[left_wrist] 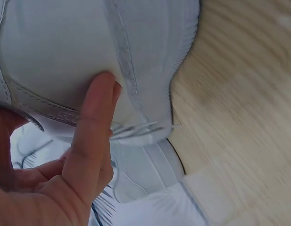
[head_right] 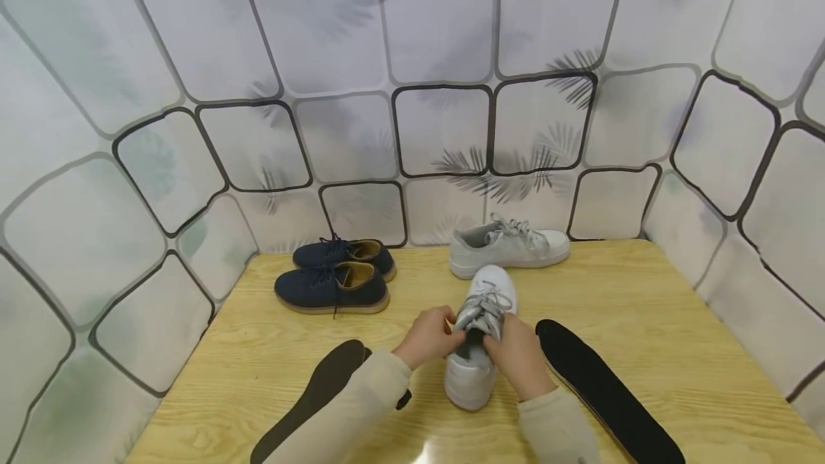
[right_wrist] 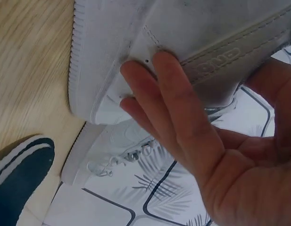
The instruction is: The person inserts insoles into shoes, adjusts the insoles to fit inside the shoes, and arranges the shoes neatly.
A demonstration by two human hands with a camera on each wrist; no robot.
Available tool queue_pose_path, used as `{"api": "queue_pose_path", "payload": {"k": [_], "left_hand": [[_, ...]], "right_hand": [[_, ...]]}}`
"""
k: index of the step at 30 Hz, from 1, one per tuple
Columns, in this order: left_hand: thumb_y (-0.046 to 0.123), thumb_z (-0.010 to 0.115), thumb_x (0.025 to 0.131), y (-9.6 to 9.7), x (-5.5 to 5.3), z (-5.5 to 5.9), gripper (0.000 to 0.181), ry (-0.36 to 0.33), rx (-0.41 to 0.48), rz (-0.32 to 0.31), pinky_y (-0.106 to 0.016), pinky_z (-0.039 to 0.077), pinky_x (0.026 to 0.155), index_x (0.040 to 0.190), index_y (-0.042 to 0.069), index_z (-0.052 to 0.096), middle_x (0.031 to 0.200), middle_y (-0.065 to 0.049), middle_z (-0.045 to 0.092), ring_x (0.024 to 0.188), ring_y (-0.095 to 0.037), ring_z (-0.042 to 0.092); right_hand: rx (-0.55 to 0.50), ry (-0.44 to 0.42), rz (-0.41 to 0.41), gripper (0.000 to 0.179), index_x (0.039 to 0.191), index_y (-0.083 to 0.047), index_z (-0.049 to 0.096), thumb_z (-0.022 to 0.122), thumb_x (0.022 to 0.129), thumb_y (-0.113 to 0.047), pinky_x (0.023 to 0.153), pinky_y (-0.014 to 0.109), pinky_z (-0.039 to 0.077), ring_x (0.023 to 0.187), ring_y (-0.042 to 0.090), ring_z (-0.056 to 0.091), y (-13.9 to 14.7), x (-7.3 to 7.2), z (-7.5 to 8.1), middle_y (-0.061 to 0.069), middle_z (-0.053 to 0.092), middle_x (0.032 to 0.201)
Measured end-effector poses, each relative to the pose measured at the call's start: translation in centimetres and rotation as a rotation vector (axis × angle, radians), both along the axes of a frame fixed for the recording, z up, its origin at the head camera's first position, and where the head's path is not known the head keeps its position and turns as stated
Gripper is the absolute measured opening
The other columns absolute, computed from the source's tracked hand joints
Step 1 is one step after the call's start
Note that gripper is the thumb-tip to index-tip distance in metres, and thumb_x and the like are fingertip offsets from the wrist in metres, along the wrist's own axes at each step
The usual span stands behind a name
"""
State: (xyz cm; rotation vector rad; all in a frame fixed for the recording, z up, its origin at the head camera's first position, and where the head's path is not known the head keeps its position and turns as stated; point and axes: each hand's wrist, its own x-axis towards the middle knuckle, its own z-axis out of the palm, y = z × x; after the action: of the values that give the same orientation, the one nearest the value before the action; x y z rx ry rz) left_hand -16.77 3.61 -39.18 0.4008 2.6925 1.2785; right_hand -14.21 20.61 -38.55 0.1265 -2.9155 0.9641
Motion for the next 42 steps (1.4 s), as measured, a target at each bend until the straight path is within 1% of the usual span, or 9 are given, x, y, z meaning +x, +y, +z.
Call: {"api": "queue_pose_path", "payload": {"k": [12, 20, 23, 26, 30, 33, 35, 37, 42], "left_hand": [[0.013, 0.069, 0.08, 1.5, 2.8, -0.5, 0.019, 0.058, 0.002, 0.009, -0.021, 0.041, 0.047, 0.089, 0.002, 0.057, 0.073, 0.001, 0.055, 0.058, -0.007, 0.048], [0.016, 0.069, 0.082, 1.6, 3.2, -0.7, 0.02, 0.075, 0.007, -0.012, -0.021, 0.036, 0.043, 0.093, 0.005, 0.056, 0.068, 0.004, 0.051, 0.05, -0.005, 0.045], [0.023, 0.073, 0.084, 1.9, 3.7, -0.4, 0.028, 0.244, -0.148, -0.023, -0.02, 0.039, 0.047, 0.1, 0.007, 0.056, 0.079, 0.002, 0.053, 0.06, -0.006, 0.049], [0.027, 0.077, 0.082, 2.2, 4.1, 0.1, 0.033, 0.543, -0.332, -0.062, -0.018, 0.042, 0.055, 0.104, 0.011, 0.058, 0.091, 0.0, 0.05, 0.074, -0.008, 0.05], [0.024, 0.08, 0.078, 2.5, 3.7, 0.1, 0.03, 0.832, -0.409, -0.106, -0.016, 0.043, 0.063, 0.098, 0.014, 0.06, 0.093, 0.001, 0.048, 0.081, -0.01, 0.048], [0.024, 0.083, 0.075, 2.6, 3.3, -0.1, 0.032, 0.885, -0.408, -0.1, -0.017, 0.043, 0.067, 0.093, 0.014, 0.059, 0.093, 0.0, 0.049, 0.081, -0.011, 0.048], [0.024, 0.083, 0.075, 2.7, 3.1, -0.3, 0.033, 0.883, -0.4, -0.104, -0.017, 0.043, 0.069, 0.093, 0.013, 0.059, 0.095, 0.0, 0.049, 0.083, -0.012, 0.048], [0.023, 0.083, 0.075, 2.7, 3.0, -0.4, 0.033, 0.875, -0.391, -0.114, -0.018, 0.043, 0.073, 0.095, 0.012, 0.058, 0.097, 0.0, 0.051, 0.085, -0.012, 0.048], [0.018, 0.08, 0.079, 3.0, 2.9, -0.6, 0.03, 0.85, -0.348, -0.139, -0.02, 0.044, 0.079, 0.099, 0.011, 0.058, 0.1, 0.001, 0.054, 0.089, -0.012, 0.052]], "right_hand": [[0.021, 0.072, 0.115, 0.051, 0.128, 0.012, 0.051, 0.069, 0.084, -0.006, 0.054, 0.035, 0.049, 0.069, 0.023, 0.065, 1.8, 1.6, -0.3, 0.029, 0.063, 0.11], [0.215, 0.59, 0.101, 0.052, 0.098, -0.008, 0.055, 0.091, 0.06, -0.009, 0.044, 0.033, 0.043, 0.073, 0.026, 0.057, 1.4, 1.8, -1.2, 0.009, 0.054, 0.094], [0.235, 0.727, 0.211, 0.047, 0.087, -0.01, 0.056, 0.091, 0.056, -0.005, 0.053, 0.035, 0.047, 0.08, 0.025, 0.054, 1.7, 1.5, -1.6, 0.006, 0.051, 0.092], [0.239, 0.795, 0.306, 0.04, 0.087, -0.009, 0.061, 0.088, 0.059, -0.003, 0.062, 0.039, 0.047, 0.078, 0.024, 0.053, 2.3, 1.2, -1.9, 0.008, 0.053, 0.093], [0.212, 0.854, 0.394, 0.029, 0.09, -0.006, 0.066, 0.083, 0.066, -0.003, 0.065, 0.04, 0.046, 0.08, 0.024, 0.053, 2.7, 0.8, -1.9, 0.01, 0.056, 0.096], [0.184, 0.891, 0.439, 0.013, 0.093, -0.003, 0.066, 0.069, 0.089, -0.015, 0.068, 0.041, 0.047, 0.085, 0.025, 0.055, 2.8, 0.6, -1.9, 0.011, 0.058, 0.102], [0.182, 0.907, 0.452, 0.027, 0.095, -0.003, 0.066, 0.052, 0.1, -0.025, 0.069, 0.041, 0.048, 0.088, 0.026, 0.057, 2.8, 0.5, -1.9, 0.011, 0.059, 0.104], [0.182, 0.919, 0.457, 0.043, 0.097, -0.003, 0.066, 0.035, 0.104, -0.032, 0.07, 0.041, 0.049, 0.089, 0.025, 0.058, 2.9, 0.5, -1.9, 0.011, 0.06, 0.104], [0.192, 0.922, 0.49, 0.045, 0.1, -0.003, 0.068, 0.034, 0.104, -0.031, 0.072, 0.039, 0.05, 0.091, 0.024, 0.059, 3.2, 0.3, -1.6, 0.009, 0.064, 0.104]]}}
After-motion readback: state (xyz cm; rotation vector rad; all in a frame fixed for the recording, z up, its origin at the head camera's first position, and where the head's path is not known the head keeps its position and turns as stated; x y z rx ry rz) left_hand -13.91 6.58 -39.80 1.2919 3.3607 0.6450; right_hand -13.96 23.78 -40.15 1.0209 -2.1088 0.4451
